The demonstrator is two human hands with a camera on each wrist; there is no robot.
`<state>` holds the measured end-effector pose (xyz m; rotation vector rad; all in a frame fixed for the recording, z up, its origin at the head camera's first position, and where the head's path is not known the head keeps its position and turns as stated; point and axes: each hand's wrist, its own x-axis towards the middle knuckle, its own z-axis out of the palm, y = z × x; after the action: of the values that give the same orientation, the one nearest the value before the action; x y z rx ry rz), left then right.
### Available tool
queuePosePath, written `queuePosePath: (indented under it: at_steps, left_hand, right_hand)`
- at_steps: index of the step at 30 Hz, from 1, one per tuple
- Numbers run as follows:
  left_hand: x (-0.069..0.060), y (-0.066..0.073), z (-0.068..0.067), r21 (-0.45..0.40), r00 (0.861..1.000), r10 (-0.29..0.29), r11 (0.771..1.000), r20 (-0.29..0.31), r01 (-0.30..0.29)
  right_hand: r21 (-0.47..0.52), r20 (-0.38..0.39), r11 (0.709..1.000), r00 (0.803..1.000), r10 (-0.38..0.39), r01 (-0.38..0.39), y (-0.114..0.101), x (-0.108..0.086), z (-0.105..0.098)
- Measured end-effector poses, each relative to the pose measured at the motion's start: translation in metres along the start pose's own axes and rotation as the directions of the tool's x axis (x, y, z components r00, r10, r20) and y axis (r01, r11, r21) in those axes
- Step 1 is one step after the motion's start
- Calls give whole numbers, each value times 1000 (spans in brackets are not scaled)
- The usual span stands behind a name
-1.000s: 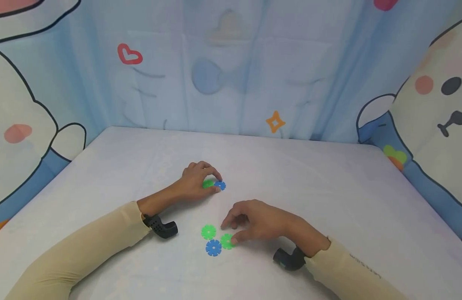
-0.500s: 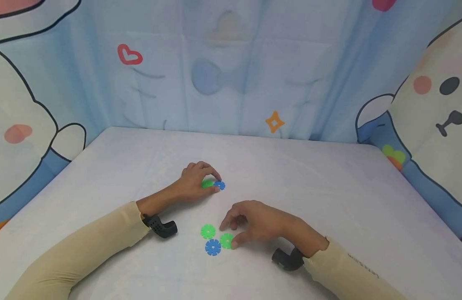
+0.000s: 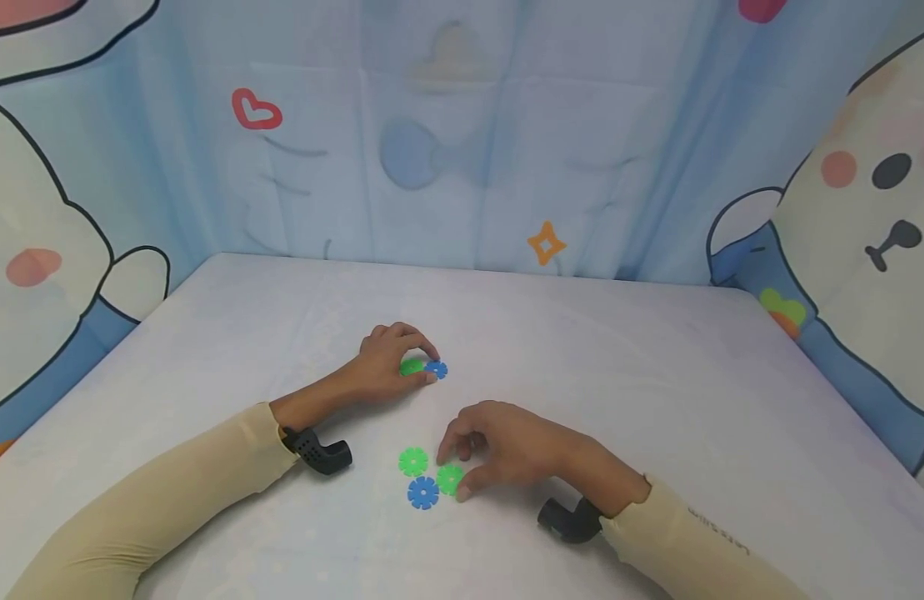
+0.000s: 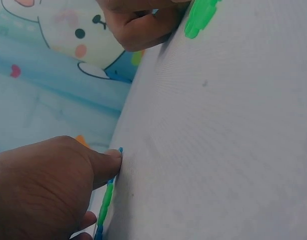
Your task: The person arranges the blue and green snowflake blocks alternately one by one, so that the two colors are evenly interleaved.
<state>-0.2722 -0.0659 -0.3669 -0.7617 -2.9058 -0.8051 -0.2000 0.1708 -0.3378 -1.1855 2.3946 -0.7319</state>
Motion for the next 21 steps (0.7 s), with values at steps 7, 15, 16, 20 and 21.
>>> queuePosePath:
  at_steps: [7,15,16,20,21]
  left_hand:
    - [0,1,0,0,1000,2,1000,-2,-2]
    - [-1,2,-1,5,1000,8,1000,-7,-8]
    - [-1,2,-1,4,1000,8,1000,-8,-8]
    - [-2,3,-1,-1,1000,8,1000,-10,-8]
    - [-2,3,-1,-1,1000,7,1000,-10,-7]
  right_hand:
    - [-6,7,998,998,65,-65,-7,-1,1]
    - [-6,9,999,999,43,-43,-7,0,1]
    - [-2,8,999,999,37,-37,-7,0,2]
    - [4,10,1000,999,31,-31,-7,0,2]
    - [2,11,999,999,32,-32,-7,0,2]
